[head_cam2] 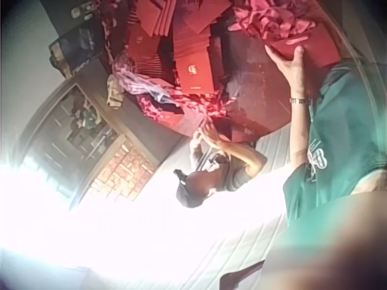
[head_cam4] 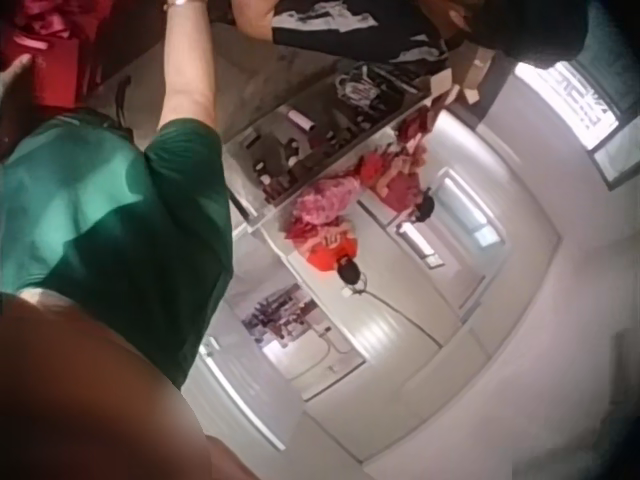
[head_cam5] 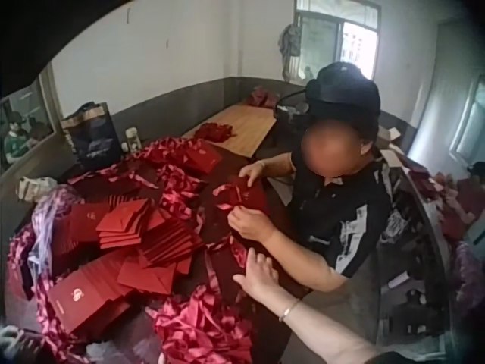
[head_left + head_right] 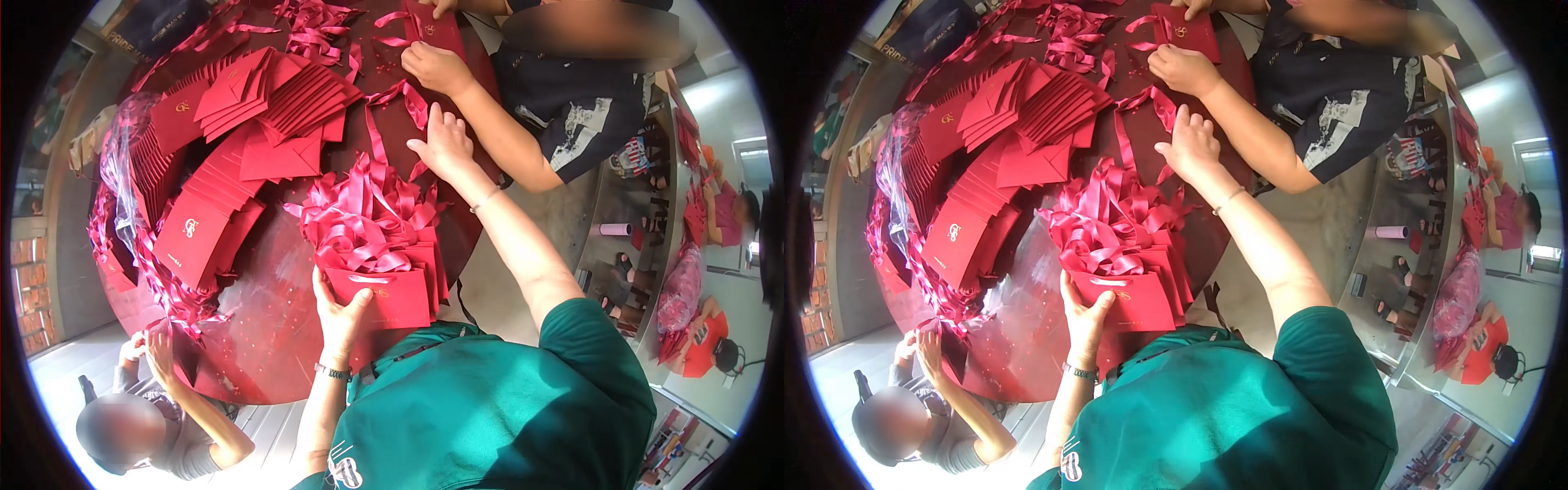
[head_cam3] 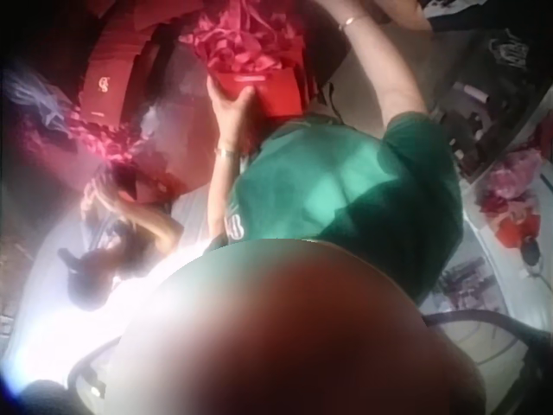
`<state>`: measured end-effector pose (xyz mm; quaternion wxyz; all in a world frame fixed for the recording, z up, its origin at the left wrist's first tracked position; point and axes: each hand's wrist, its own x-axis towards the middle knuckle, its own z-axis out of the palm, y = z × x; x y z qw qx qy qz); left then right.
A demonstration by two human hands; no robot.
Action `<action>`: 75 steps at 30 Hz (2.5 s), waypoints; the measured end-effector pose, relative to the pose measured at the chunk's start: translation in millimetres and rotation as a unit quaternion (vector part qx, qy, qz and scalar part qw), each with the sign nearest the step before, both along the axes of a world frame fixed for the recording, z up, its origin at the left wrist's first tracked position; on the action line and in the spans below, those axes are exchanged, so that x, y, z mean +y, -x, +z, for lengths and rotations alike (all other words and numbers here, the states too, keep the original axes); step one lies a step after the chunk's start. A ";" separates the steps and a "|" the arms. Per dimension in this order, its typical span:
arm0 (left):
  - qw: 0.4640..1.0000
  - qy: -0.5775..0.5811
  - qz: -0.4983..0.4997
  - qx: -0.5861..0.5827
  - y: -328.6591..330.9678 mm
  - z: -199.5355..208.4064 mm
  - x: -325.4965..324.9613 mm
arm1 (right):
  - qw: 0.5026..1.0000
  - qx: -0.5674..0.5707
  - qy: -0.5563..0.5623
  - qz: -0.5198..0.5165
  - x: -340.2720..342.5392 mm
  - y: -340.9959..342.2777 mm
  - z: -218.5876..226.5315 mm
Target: The person fastens a strap buckle around their waist by hand, then threads ribbons through red gift bags to assemble handles.
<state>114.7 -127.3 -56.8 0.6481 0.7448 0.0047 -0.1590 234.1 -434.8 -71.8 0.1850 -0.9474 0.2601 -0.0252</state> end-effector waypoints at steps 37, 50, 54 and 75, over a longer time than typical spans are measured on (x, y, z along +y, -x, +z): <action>0.997 0.058 -0.044 0.020 -0.4 -9.6 11.2 | 0.915 -0.058 -0.279 0.284 -29.2 -37.5 57.6; 0.986 -0.046 -0.076 -0.138 -37.6 -7.8 2.3 | 0.606 -0.189 -0.771 -0.055 72.9 122.8 5.3; 0.995 0.051 -0.023 -0.087 -63.0 -10.9 -6.2 | 0.873 -0.117 -0.473 0.034 73.8 114.2 -33.3; 0.973 0.227 -0.020 0.032 -71.2 -21.4 19.1 | 0.843 -0.196 -0.487 0.118 75.8 104.3 -12.0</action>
